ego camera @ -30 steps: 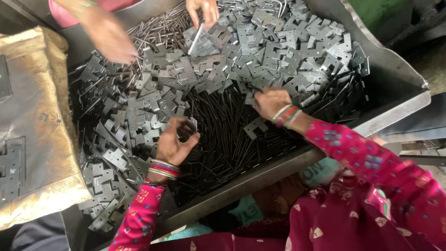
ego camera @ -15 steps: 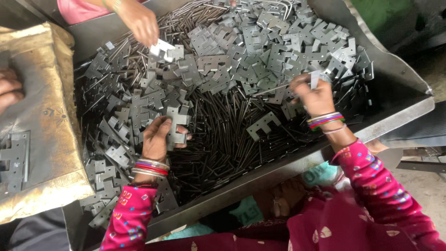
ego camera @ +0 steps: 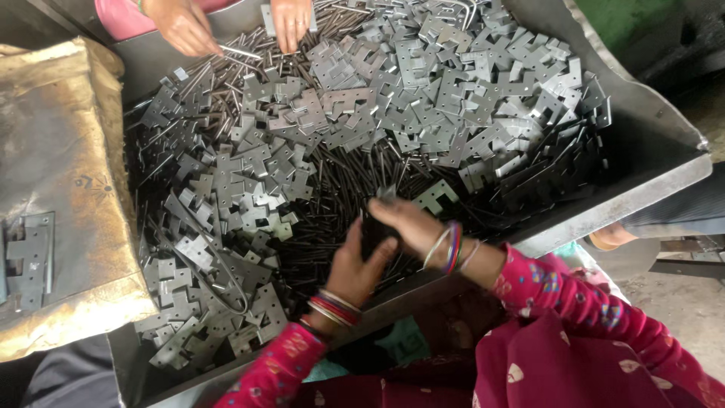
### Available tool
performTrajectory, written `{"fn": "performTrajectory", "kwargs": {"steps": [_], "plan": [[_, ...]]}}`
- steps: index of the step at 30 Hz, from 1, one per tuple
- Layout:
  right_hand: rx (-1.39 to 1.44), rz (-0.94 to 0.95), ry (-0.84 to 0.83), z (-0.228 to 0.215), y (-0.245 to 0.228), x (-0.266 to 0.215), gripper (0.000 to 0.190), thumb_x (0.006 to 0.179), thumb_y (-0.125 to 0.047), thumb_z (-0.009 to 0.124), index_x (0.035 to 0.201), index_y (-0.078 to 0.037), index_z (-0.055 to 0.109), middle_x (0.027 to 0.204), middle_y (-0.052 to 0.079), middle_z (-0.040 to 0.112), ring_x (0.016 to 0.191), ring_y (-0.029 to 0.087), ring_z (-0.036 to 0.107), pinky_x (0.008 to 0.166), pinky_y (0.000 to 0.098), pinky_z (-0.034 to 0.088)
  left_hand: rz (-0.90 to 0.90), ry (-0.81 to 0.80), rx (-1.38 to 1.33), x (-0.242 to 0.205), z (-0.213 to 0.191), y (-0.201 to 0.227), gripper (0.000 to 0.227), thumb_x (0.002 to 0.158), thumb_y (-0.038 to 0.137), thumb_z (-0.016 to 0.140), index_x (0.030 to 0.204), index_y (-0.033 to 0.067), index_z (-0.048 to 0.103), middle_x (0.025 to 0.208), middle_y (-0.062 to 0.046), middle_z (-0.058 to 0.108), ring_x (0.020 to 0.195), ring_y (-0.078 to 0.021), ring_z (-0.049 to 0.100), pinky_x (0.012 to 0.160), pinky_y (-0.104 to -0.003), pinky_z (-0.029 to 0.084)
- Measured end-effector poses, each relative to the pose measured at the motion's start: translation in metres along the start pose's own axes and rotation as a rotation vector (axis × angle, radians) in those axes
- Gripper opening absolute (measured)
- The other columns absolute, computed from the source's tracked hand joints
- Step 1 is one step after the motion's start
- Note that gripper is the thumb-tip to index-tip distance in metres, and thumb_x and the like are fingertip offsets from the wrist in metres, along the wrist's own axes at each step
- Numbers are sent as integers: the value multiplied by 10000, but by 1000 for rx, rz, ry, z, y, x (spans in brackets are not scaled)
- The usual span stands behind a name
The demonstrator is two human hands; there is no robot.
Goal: The person inserts metal rods into small metal brackets and places the assembled units into a large bin. The person handles the parts by hand, repeatedly picking up brackets and rods, inserting them, and depositing the finished assemblies.
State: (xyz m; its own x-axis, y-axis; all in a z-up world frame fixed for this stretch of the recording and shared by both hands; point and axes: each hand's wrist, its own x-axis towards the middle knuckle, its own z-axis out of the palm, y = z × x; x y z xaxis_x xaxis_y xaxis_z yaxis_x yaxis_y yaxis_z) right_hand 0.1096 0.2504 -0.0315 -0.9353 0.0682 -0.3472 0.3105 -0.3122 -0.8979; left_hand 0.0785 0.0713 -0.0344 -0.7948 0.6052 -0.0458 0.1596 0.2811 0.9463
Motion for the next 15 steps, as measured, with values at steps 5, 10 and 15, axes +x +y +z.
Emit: {"fn": "performTrajectory", "kwargs": {"steps": [5, 10, 15], "plan": [[-139, 205, -23, -4, -3, -12, 622, 967, -434, 599, 1473, -145, 382, 1470, 71, 542, 1315, 231, 563, 928, 399, 580, 37, 55, -142, 3, -24, -7, 317, 967, 35, 600, 1278, -11, 637, 1055, -118, 743, 971, -179, 695, 841, -324, 570], [-1402, -410, 80, -48, -9, -2, 448, 924, -438, 691, 1208, -95, 640, 1070, 164, 738, 969, 353, 716, 803, 442, 582, 95, 30, -376, 21, -89, 20, 328, 957, -68, 511, 1245, 13, 645, 1046, -67, 740, 973, -161, 678, 881, -335, 553], [-1818, -178, -55, -67, 15, 13, 456, 852, -471, 721, 1073, -93, 595, 866, 130, 719, 842, 363, 703, 726, 488, 569, 344, 749, 856, 13, -222, 18, 414, 909, 37, 605, 1322, 55, 608, 898, -241, 671, 781, -433, 670, 656, -505, 530]]}}
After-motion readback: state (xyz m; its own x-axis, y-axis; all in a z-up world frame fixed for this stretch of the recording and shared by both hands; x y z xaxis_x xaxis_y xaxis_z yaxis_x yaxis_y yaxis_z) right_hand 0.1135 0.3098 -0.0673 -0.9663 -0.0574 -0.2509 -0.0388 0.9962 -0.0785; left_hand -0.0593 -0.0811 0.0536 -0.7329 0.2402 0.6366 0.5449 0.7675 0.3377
